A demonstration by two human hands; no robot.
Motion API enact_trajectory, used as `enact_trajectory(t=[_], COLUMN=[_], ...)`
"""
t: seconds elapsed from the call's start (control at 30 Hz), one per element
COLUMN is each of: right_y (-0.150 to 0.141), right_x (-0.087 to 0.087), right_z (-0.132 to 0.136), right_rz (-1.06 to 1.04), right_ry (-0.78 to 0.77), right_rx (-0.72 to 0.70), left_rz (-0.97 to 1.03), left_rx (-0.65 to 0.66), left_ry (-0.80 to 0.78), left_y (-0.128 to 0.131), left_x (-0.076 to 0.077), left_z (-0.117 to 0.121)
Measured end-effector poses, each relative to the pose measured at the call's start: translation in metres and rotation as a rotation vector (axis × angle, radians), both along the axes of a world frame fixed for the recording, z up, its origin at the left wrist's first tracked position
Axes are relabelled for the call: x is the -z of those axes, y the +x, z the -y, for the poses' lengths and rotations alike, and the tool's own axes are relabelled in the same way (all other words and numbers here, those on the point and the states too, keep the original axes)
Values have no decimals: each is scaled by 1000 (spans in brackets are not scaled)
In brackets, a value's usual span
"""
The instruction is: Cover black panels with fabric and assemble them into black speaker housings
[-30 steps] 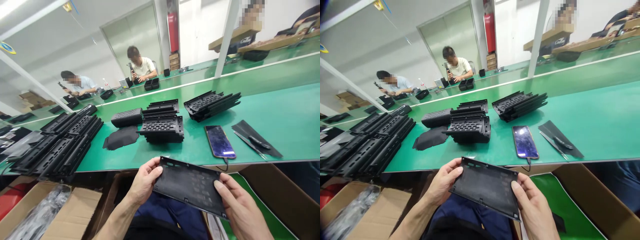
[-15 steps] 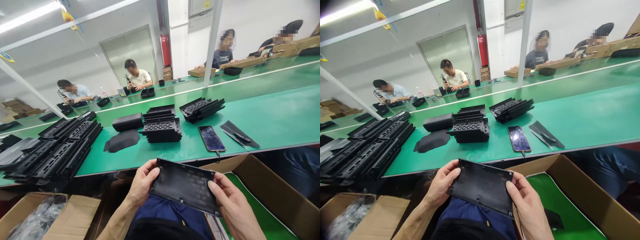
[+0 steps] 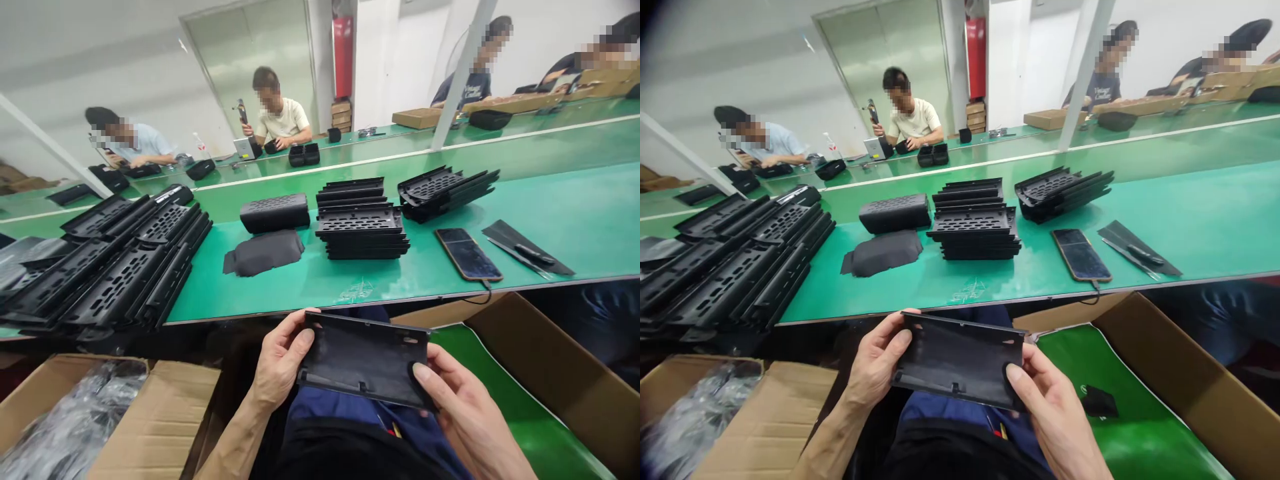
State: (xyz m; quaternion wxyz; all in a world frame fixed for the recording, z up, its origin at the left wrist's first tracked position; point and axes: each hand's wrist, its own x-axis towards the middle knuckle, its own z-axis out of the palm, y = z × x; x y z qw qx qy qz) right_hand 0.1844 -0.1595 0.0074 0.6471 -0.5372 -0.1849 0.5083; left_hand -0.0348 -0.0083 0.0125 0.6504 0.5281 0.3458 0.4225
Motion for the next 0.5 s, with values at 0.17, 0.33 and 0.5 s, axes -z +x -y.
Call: enact_trajectory(t=[0.17,0.33,0.5], right_y=[-9,-14,-12], right_x=[-5,-6,-2], right_z=[1,7,17], right_rz=[70,99,99], right_ry=[-51,-71,-71], right_rx=[-28,30,57], left_rz=[57,46,33], left_rx=[12,117,180], left_ry=[-61,-13,-38], left_y=[-2,0,8], left_x=[9,15,21], left_z=[0,-1,-1])
